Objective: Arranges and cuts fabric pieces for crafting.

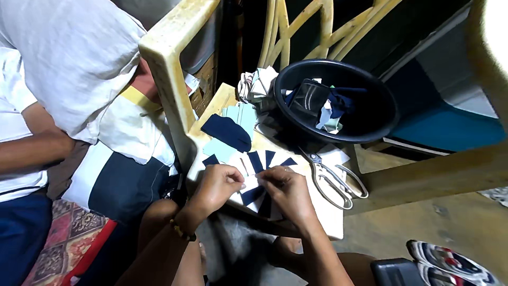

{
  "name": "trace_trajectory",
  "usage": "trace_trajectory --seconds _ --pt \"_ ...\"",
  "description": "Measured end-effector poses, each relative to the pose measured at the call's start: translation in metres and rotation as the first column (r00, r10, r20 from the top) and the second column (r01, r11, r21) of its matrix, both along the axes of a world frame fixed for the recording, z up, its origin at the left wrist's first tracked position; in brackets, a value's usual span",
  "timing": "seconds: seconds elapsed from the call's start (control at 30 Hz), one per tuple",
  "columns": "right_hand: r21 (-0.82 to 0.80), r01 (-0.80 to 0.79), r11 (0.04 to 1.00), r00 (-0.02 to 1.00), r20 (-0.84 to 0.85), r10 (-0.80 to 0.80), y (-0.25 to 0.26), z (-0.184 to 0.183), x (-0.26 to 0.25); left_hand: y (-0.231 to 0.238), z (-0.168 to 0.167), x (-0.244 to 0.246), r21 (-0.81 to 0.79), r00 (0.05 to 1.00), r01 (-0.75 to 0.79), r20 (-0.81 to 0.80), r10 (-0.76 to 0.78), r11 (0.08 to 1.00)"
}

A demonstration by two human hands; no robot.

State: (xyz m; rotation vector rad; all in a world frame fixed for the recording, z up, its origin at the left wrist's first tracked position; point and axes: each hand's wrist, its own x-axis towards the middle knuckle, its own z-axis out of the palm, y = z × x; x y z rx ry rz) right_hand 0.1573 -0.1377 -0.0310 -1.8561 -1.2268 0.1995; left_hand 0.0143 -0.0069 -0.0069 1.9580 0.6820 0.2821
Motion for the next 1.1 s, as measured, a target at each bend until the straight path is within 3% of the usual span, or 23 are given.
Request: trace_trajectory --seconds 0.2,0.47,0.7,0.8,1.1 --pt "0.018 0.030 0.999 0.998 0.060 -0.031 0.000 -0.009 0.002 -0.004 -0.009 0.001 0.206 0.998 0.033 0.040 -0.043 0.978" --pt "0.007 0.042 0.999 0.996 0.076 -0.043 0.001 -0.012 0.002 -0.005 -0.011 0.004 0.248 0.999 0.029 0.034 -0.039 0.968" --pt "0.004 0.044 0.999 0.995 0.088 -0.044 0.000 -0.012 0.000 0.001 0.002 0.003 0.014 0.995 -0.092 -0.038 0.092 0.996" --pt "0.003 0.046 0.999 0.995 0.087 -0.046 0.000 -0.011 0.000 0.002 0.005 0.002 -0.015 0.992 -0.120 -0.039 0.119 0.993" --pt "-0.001 0.055 0.999 0.994 0.091 -0.054 0.001 -0.011 -0.001 0.003 -0.010 -0.001 0.235 0.999 0.035 0.014 -0.039 0.971"
